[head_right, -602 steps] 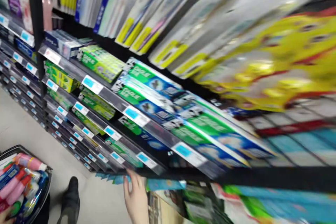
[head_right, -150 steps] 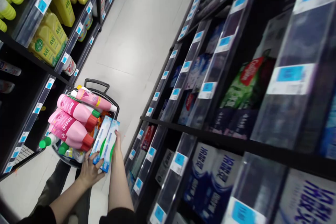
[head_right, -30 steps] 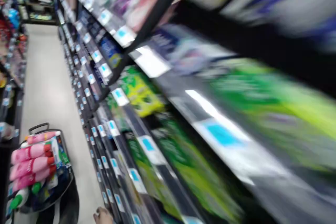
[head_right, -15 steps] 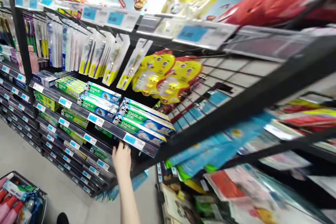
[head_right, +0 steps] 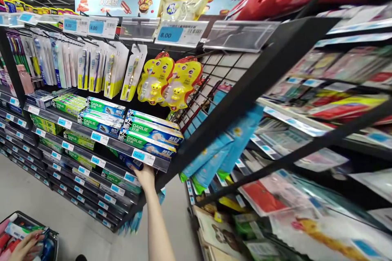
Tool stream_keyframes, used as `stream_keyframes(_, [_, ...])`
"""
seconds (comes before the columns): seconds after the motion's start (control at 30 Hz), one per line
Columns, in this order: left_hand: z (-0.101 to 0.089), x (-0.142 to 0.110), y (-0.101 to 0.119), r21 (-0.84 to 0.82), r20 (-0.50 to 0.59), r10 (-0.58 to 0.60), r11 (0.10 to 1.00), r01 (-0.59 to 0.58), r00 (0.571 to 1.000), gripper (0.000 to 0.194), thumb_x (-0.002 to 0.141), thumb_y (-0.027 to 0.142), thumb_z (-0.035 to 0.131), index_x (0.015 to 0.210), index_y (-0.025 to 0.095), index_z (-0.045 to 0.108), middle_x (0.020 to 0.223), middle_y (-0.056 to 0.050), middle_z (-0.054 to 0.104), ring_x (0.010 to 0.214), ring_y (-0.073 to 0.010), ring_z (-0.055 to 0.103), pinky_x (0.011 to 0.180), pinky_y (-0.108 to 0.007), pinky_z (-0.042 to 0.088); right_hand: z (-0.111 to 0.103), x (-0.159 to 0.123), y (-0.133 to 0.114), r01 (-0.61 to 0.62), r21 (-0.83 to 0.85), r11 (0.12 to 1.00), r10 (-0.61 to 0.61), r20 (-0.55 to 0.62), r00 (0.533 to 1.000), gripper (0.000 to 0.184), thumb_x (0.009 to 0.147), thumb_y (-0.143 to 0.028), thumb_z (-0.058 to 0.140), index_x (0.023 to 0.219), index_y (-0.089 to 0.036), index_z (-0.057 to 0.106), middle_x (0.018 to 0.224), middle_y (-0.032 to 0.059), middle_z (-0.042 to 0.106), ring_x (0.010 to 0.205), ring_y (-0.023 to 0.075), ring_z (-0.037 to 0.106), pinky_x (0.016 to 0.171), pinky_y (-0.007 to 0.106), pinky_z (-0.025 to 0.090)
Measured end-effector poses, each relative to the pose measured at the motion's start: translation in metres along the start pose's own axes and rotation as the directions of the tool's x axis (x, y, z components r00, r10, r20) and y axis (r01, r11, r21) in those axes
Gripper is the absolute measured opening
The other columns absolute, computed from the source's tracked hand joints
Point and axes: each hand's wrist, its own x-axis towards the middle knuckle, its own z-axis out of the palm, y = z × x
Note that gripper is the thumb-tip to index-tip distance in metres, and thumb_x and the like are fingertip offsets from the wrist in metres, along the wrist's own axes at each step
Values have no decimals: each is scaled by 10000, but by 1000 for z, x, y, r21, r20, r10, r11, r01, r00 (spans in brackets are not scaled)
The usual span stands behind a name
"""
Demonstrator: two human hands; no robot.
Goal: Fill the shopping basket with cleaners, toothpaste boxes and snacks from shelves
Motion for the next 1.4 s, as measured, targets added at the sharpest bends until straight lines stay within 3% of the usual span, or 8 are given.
stream_keyframes(0.13, [34, -2, 38, 12, -44, 62, 998, -62, 997, 826, 337, 966, 501, 877, 368, 683, 994, -5, 776, 943, -326, 694, 814, -423, 514, -9, -21, -2, 33, 89, 995, -27, -74, 997, 489, 734, -543, 600, 1043, -168, 654, 1144, 185, 656, 1161, 390, 552, 976, 534, 440])
stream_keyframes(0.3, [77, -18, 106, -30, 66, 225, 974, -224, 972, 789, 473, 867, 615, 953, 244, 685, 1042, -119, 740, 839, -269, 672, 748, -365, 503, -44, -47, -29, 109, 205, 973, -92, -92, 991, 419, 755, -525, 635, 1013, -195, 644, 1042, 130, 641, 1020, 313, 606, 891, 447, 489])
stream_keyframes(0.5, [103, -63, 193, -330, 175, 590, 790, -517, 789, 787, 612, 617, 766, 1279, 299, 495, 1366, -141, 521, 957, -270, 638, 781, -399, 548, -107, -102, -87, 12, 424, 905, -64, 109, 992, 359, 706, -490, 711, 938, -223, 647, 947, 78, 625, 891, 264, 617, 759, 349, 510])
stream_keyframes(0.6, [105, -84, 220, -355, 243, 605, 783, -511, 758, 822, 616, 569, 789, 1311, 257, 478, 1268, -122, 586, 983, -276, 628, 764, -366, 552, -130, -124, -107, -161, 524, 837, 10, 281, 960, 423, 661, -533, 735, 931, -221, 642, 927, 66, 629, 859, 256, 624, 722, 323, 520])
stream_keyframes(0.77, [102, -112, 234, -211, 276, 573, 819, -533, 772, 566, 637, 477, 805, 1057, 133, 640, 922, -78, 731, 917, -261, 668, 752, -267, 518, -150, -148, -118, -486, 647, 587, 229, 442, 867, 540, 585, -613, 768, 911, -213, 608, 825, 37, 615, 719, 193, 598, 578, 267, 511])
stream_keyframes(0.97, [107, -133, 247, -35, 335, 364, 927, -374, 869, 625, 691, 601, 692, 1092, 142, 553, 668, -36, 702, 543, -213, 674, 511, -298, 564, -152, -157, -127, -696, 631, 342, 401, 572, 715, 582, 548, -695, 752, 756, -193, 545, 576, -65, 396, 432, 56, 326, 308, 155, 245])
stream_keyframes(1.17, [113, -123, 250, 172, 354, 158, 958, -230, 922, 742, 744, 663, 573, 1273, 160, 444, 464, 4, 638, 365, -160, 573, 410, -252, 521, -136, -157, -121, -705, 541, 459, 468, 527, 709, 626, 550, -790, 658, 629, -188, 503, 482, -92, 323, 353, 66, 329, 235, 195, 290])
stream_keyframes(1.4, [118, -112, 243, 199, 403, 68, 967, -160, 913, 744, 748, 692, 537, 1238, 135, 481, 380, 19, 579, 310, -129, 472, 389, -234, 492, -135, -157, -113, -731, 522, 439, 476, 555, 682, 581, 605, -755, 636, 588, -197, 473, 445, -77, 376, 355, 71, 364, 251, 189, 328])
